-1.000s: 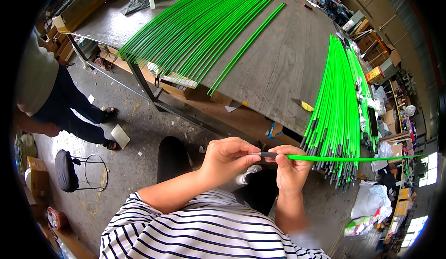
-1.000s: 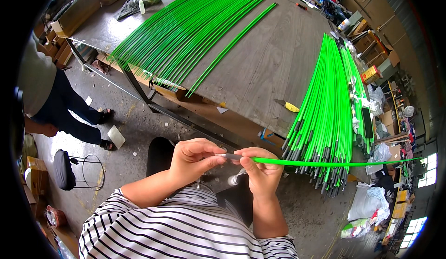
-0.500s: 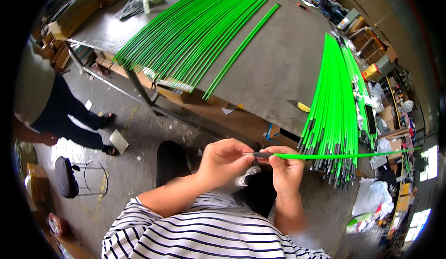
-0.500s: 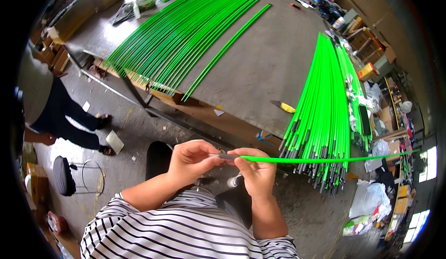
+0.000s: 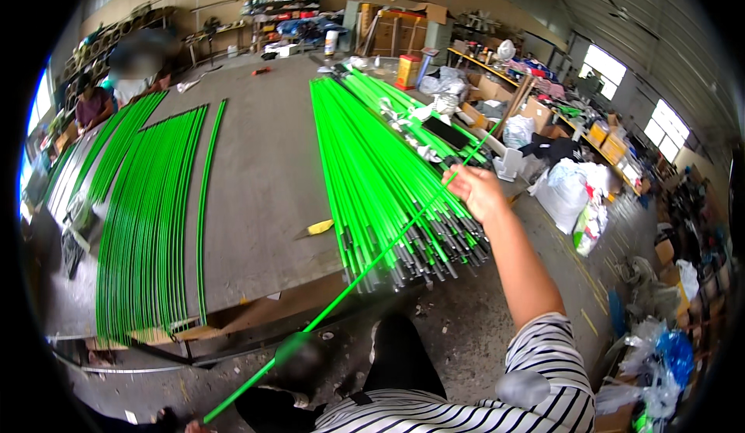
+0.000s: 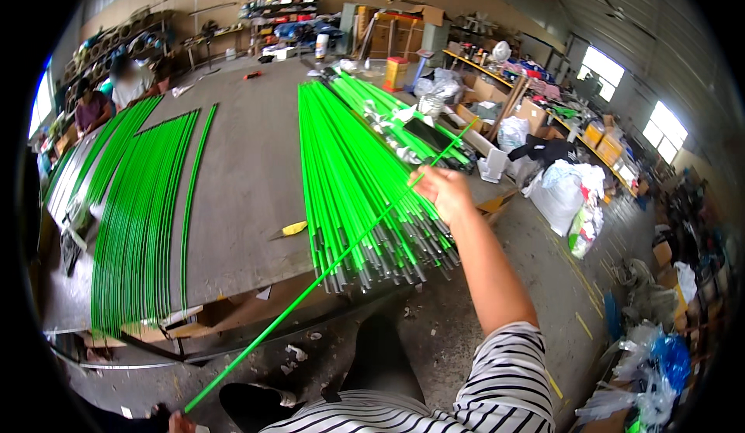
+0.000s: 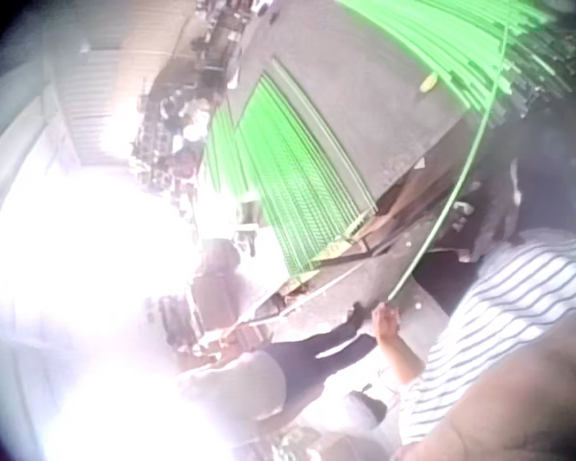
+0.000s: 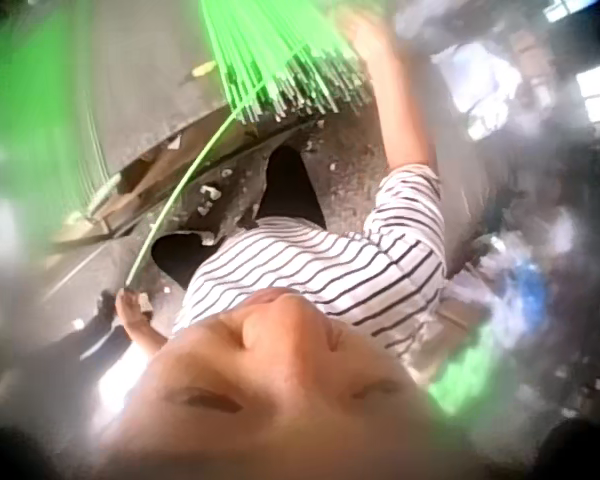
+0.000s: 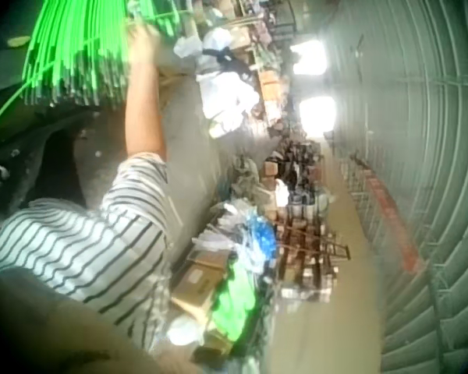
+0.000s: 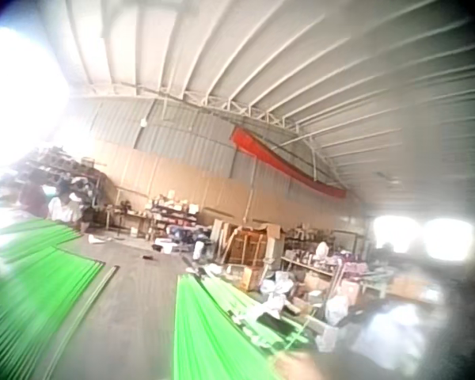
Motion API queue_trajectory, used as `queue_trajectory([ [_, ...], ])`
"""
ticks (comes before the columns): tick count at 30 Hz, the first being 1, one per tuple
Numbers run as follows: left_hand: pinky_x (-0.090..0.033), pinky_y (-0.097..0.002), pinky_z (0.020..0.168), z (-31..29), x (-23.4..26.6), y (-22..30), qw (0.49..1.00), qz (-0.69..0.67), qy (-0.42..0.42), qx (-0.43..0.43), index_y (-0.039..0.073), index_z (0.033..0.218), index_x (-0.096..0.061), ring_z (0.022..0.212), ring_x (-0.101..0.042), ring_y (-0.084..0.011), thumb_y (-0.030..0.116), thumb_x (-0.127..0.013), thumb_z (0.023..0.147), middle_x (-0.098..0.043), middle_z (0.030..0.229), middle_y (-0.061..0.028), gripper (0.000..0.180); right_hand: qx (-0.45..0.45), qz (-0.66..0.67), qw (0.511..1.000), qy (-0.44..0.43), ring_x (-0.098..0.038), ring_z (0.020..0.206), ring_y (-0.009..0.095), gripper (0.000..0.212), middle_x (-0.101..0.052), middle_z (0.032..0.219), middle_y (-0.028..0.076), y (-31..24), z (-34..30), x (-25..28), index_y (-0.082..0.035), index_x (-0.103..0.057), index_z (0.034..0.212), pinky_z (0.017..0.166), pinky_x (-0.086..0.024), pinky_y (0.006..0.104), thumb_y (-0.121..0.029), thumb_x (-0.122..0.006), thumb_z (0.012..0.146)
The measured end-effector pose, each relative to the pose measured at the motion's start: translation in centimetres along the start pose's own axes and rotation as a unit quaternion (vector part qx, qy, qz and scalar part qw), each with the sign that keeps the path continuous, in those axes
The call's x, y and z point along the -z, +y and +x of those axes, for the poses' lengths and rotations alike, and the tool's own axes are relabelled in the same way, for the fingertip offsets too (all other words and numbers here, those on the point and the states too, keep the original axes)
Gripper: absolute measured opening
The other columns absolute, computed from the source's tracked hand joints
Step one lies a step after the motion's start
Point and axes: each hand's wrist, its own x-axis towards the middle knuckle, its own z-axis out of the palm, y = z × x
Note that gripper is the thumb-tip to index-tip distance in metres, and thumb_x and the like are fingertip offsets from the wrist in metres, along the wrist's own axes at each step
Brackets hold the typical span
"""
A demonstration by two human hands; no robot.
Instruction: The person picks up green rods from a large collection on a table, attaches a black connector piece to the end of a rod, and places the assembled rod into a separate group on the same table.
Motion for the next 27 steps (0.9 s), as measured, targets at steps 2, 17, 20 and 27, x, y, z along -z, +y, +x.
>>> queue_trajectory([
  [2, -0.037, -0.0214, 0.045, -2.5, 1.5, -0.9, 0.999, -0.007, 0.034, 0.004, 0.01, 0.1, -0.058, 0.052, -0.046, -0.008, 0.032, -0.052, 0.085, -0.057, 0.077, 0.0013, 0.028, -0.007, 0.017, 0.999, 0.037, -0.062, 0.079, 0.022, 0.019, -0.062, 0.09, 0.015, -2.3, 1.8, 3.2, 0.004, -0.057, 0.093, 0.074, -0.052, 0.0299, -0.012, -0.059, 0.082],
  [17, -0.045, -0.024, 0.052, -5.8, 5.0, -0.8, 0.994, -0.027, 0.108, 0.004, 0.007, 0.101, -0.058, 0.064, -0.054, -0.0129, 0.03, -0.052, 0.086, -0.059, 0.081, -0.0059, 0.028, 0.008, -0.005, 0.995, 0.103, -0.063, 0.079, 0.021, 0.02, -0.063, 0.088, 0.013, -5.1, 5.3, 7.1, 0.001, -0.057, 0.093, 0.07, -0.053, 0.0279, -0.013, -0.063, 0.08],
  [20, -0.046, -0.0244, 0.053, -5.8, 5.3, -0.8, 0.993, -0.033, 0.111, -0.002, 0.007, 0.1, -0.059, 0.065, -0.054, -0.0134, 0.029, -0.053, 0.085, -0.059, 0.081, -0.0066, 0.028, 0.01, -0.03, 0.994, 0.101, -0.062, 0.08, 0.019, 0.022, -0.062, 0.09, 0.012, -5.4, 5.3, 7.0, -0.001, -0.057, 0.097, 0.071, -0.052, 0.0265, -0.015, -0.061, 0.081],
  [27, -0.047, -0.0252, 0.054, -7.0, 6.3, -1.0, 0.99, -0.061, 0.126, -0.019, 0.006, 0.098, -0.06, 0.067, -0.055, -0.0147, 0.028, -0.054, 0.085, -0.059, 0.08, -0.0081, 0.027, 0.013, 0.061, 0.993, 0.096, -0.062, 0.085, 0.024, 0.026, -0.061, 0.093, 0.018, -6.1, 3.9, 4.8, 0.006, -0.054, 0.099, 0.075, -0.052, 0.0283, -0.012, -0.06, 0.082],
])
